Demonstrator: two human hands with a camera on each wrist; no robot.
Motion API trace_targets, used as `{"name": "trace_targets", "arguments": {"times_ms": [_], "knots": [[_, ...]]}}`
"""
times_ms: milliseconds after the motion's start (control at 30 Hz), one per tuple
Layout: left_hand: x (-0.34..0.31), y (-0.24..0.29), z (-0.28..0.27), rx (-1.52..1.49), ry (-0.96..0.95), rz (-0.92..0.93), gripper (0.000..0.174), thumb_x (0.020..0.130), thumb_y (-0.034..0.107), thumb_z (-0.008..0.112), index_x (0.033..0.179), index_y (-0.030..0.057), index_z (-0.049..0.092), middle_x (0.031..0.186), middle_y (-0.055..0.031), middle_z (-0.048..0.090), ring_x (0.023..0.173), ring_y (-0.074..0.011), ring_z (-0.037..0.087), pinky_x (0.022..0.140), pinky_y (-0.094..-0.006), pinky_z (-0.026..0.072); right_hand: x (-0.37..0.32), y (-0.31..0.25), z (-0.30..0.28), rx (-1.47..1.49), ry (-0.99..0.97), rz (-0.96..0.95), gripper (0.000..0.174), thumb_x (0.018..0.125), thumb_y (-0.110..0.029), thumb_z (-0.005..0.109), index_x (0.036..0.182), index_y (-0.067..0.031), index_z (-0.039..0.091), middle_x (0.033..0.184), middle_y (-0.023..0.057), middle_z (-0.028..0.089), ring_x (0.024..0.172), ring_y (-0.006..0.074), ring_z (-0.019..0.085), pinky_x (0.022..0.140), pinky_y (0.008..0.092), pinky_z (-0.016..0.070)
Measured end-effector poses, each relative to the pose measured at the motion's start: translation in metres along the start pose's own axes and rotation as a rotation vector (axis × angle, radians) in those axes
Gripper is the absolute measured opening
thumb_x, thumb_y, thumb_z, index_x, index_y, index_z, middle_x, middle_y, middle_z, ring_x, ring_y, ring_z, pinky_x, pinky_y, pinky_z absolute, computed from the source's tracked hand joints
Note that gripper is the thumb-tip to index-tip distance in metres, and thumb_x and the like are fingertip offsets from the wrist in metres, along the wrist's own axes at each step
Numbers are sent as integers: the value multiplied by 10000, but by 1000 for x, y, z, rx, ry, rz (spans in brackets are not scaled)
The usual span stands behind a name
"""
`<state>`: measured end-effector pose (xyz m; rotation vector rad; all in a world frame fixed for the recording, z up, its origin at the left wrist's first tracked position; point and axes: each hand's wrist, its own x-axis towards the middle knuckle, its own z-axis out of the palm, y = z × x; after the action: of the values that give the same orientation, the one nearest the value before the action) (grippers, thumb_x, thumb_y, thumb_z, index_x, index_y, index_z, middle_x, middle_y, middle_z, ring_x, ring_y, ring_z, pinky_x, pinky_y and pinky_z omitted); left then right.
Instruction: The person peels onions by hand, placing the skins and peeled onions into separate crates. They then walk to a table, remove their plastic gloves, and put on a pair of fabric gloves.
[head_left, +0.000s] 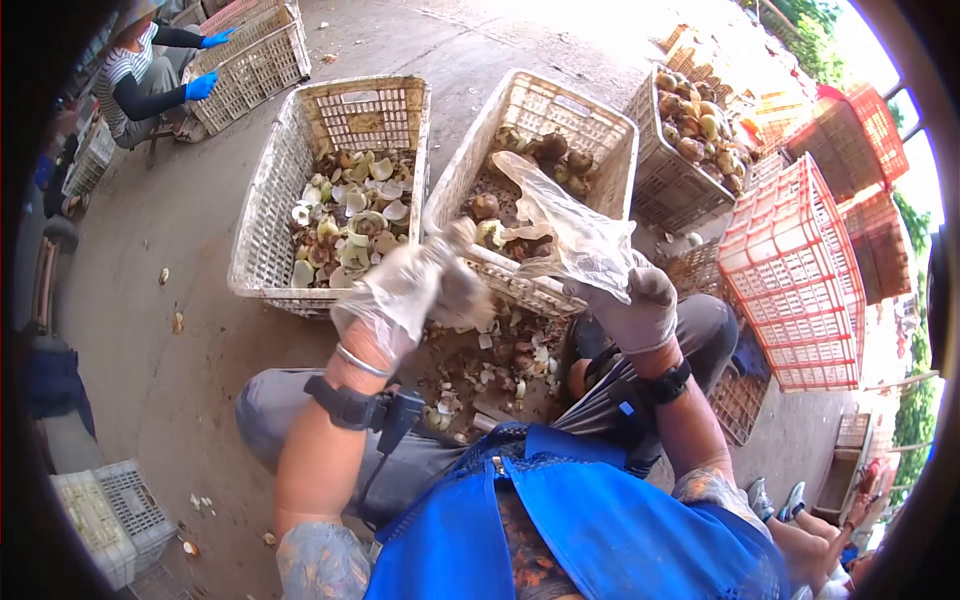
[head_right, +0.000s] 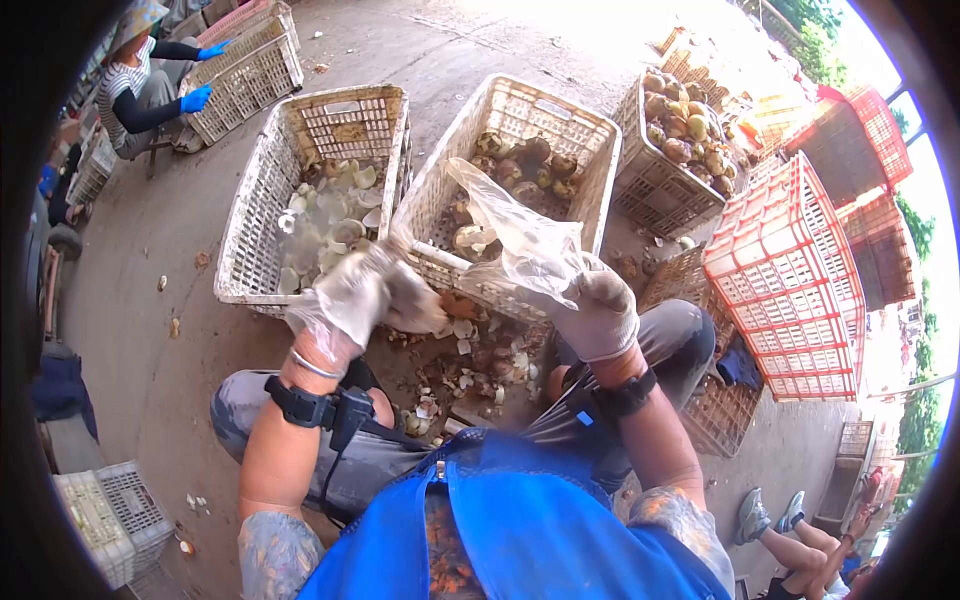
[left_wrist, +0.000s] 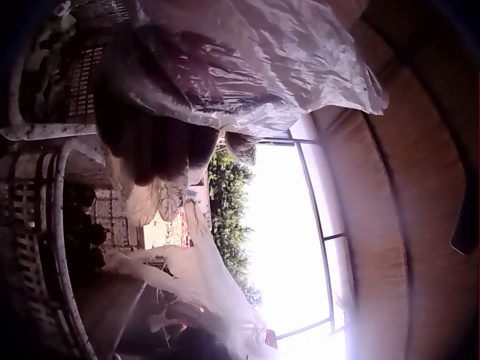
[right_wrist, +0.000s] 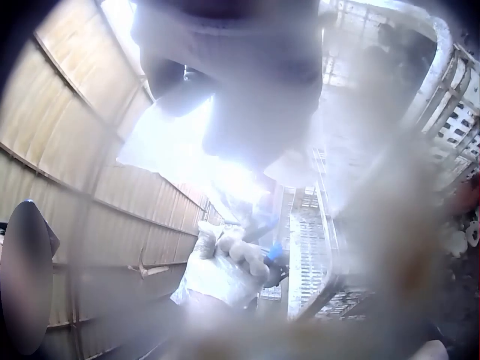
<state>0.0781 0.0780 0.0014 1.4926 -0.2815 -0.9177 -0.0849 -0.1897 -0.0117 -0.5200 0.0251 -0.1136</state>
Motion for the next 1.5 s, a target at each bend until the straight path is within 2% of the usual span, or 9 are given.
{"name": "trace_targets", "arguments": {"times_ms": [33, 133, 300, 467, 667, 933, 1033, 1200, 1500], "knots": [[-2, -4, 10, -96, -96, -40, 685, 1027, 600, 519, 1131, -58, 677, 943, -157, 758, 787, -217, 736, 721, -317, 608, 0, 0, 9, -724, 129, -52, 688, 827, -160, 603, 1430, 136, 454, 1462, 257, 554, 1376, 342, 530, 1205, 444, 383], [-10, -16, 41, -197, -255, 41, 614, 1066, 501, 513, 1167, -88, 656, 1048, -216, 753, 882, -281, 749, 780, -341, 609, 6, 11, 19, -202, -26, 38, 608, 848, -174, 606, 1380, 108, 525, 1366, 191, 641, 1277, 278, 611, 1124, 383, 460], [4, -1, 51, -475, -44, 101, 211, 968, 101, 613, 1117, -24, 695, 947, -66, 729, 842, -136, 697, 779, -288, 579, 1, 1, -6, -1243, -124, 223, 431, 888, -271, 657, 1243, -29, 670, 1115, 89, 707, 1080, 192, 642, 981, 328, 475], [-9, 24, 29, 55, 75, 340, 173, 923, 33, 634, 1068, -29, 705, 942, -46, 716, 849, -92, 651, 758, -241, 539, 2, 17, -4, -436, 7, 113, 804, 881, -540, 720, 1464, -23, 523, 1456, 158, 569, 1311, 358, 552, 1148, 528, 370], [-16, 28, 42, 379, -30, 299, 212, 886, 39, 657, 1079, -38, 701, 900, -19, 719, 797, -78, 628, 714, -249, 513, 27, 16, 51, -1235, 189, 360, 405, 910, -174, 698, 1226, 74, 645, 1141, 109, 724, 1010, 172, 691, 929, 322, 541], [-11, 25, 20, -273, 284, 291, 172, 973, 86, 585, 1057, -24, 687, 966, -124, 737, 844, -207, 732, 809, -326, 619, 24, 23, -2, -1169, 20, -137, 265, 926, -114, 688, 1142, 38, 675, 1091, 127, 731, 959, 223, 725, 883, 348, 586], [-7, 21, 17, -397, 257, 318, 214, 1005, 143, 570, 1091, -20, 677, 978, -148, 751, 867, -233, 750, 826, -342, 624, 22, 26, 10, -429, 216, -40, 351, 953, -127, 643, 1254, 53, 617, 1137, 146, 721, 1037, 251, 715, 911, 392, 584], [-6, 17, 29, -312, -10, 189, 389, 1035, 323, 609, 1237, -8, 644, 1047, -90, 722, 937, -204, 717, 861, -359, 605, 18, 21, 22, -643, 142, -4, 323, 939, -105, 639, 1220, 54, 652, 1108, 129, 733, 1014, 204, 709, 926, 365, 566], [6, 15, 33, -477, 212, 334, 136, 927, 29, 653, 1024, -11, 740, 930, -29, 730, 838, -99, 650, 769, -246, 524, 2, 34, 27, -1099, 240, 108, 242, 904, -82, 681, 1118, 24, 723, 989, 50, 754, 916, 129, 689, 848, 280, 539]]}}
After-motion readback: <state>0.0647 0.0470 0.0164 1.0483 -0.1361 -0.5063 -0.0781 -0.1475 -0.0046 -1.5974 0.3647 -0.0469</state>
